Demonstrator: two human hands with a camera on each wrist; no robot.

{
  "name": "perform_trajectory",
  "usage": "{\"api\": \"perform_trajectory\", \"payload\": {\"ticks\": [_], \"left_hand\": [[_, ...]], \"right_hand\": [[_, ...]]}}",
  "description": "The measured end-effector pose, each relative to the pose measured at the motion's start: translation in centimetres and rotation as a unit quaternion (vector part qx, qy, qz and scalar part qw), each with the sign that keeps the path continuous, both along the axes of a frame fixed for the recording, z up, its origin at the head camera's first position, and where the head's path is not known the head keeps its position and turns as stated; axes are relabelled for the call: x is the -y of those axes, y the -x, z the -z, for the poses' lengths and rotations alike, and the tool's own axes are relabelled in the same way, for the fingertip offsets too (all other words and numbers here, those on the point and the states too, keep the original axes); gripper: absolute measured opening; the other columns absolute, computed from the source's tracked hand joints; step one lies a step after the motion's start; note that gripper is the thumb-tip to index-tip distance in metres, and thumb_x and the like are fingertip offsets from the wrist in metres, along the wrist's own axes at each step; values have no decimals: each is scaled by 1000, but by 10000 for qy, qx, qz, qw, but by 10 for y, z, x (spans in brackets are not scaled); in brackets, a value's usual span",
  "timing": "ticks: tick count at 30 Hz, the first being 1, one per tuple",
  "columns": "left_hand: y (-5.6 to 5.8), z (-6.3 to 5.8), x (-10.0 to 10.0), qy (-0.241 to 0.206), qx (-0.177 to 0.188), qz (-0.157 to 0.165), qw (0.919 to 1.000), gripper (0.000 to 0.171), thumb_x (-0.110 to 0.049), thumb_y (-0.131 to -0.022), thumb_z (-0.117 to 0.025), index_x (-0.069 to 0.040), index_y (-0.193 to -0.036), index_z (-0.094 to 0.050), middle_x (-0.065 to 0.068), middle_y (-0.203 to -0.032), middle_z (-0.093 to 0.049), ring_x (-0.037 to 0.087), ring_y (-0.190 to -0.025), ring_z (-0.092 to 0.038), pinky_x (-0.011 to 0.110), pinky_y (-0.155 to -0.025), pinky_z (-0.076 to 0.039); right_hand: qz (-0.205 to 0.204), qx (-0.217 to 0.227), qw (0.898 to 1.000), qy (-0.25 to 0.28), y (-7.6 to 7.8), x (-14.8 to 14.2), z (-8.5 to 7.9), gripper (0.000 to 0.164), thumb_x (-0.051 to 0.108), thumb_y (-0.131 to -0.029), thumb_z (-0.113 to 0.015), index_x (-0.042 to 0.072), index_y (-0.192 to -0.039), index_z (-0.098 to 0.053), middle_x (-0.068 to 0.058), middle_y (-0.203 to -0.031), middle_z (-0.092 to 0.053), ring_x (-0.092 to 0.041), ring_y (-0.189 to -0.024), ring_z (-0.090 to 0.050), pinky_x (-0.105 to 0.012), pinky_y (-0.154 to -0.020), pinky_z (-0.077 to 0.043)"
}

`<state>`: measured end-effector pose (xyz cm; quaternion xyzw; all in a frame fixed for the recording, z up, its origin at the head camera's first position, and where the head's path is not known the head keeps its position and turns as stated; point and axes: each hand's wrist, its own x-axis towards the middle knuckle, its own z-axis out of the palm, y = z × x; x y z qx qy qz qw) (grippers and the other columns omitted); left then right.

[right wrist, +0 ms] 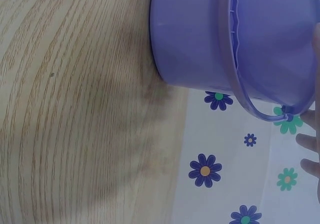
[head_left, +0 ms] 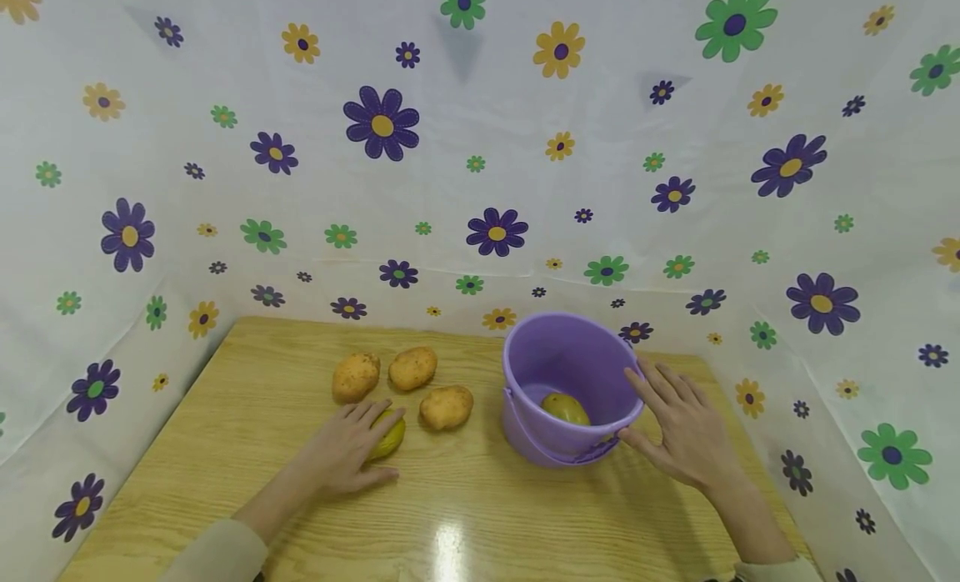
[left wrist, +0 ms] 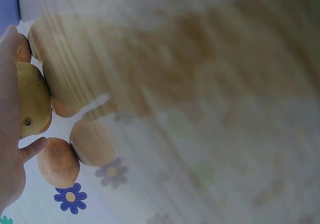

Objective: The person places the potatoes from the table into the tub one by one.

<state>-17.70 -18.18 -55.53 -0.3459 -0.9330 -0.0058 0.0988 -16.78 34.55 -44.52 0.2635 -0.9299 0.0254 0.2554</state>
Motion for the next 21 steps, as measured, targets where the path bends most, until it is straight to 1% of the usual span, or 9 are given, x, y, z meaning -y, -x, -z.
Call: {"api": "perform_trajectory", "payload": {"ticks": [5,9,14,21], "left_hand": [[0,2,1,-37,21,-3,10000,89,-71,-97,-56,-12,-162,-40,20,-155,-55,39,-141,-57,57,-116,-50],[1,4,1,-39,-105,35,9999,87,-70,-97,-57,-12,-161,-42,18,-152,-58,37,-138,-59,56,-115,-51],[1,5,0,-15,-240,66,9997,84,-67,-97,-60,-12,-158,-44,18,-148,-59,36,-134,-61,55,-113,-52],[2,2,-3,58,-236,4,9997,78,-61,-98,-63,-12,-157,-47,16,-144,-61,34,-131,-62,52,-112,-53]], "right_hand": [[9,-2,10000,-10,0,-1,2,86,78,-97,-48,19,-159,-48,-16,-161,-52,-45,-140,-54,-64,-113,-45],[33,41,10000,-51,1,-2,2,86,75,-95,-53,20,-160,-47,-16,-161,-52,-45,-141,-53,-63,-113,-44],[37,46,10000,-66,1,-3,3,86,75,-95,-53,20,-160,-46,-17,-161,-52,-45,-141,-53,-63,-114,-43],[56,38,9999,-85,1,-3,3,86,75,-95,-53,20,-160,-46,-17,-161,-51,-45,-141,-53,-62,-114,-44]]}}
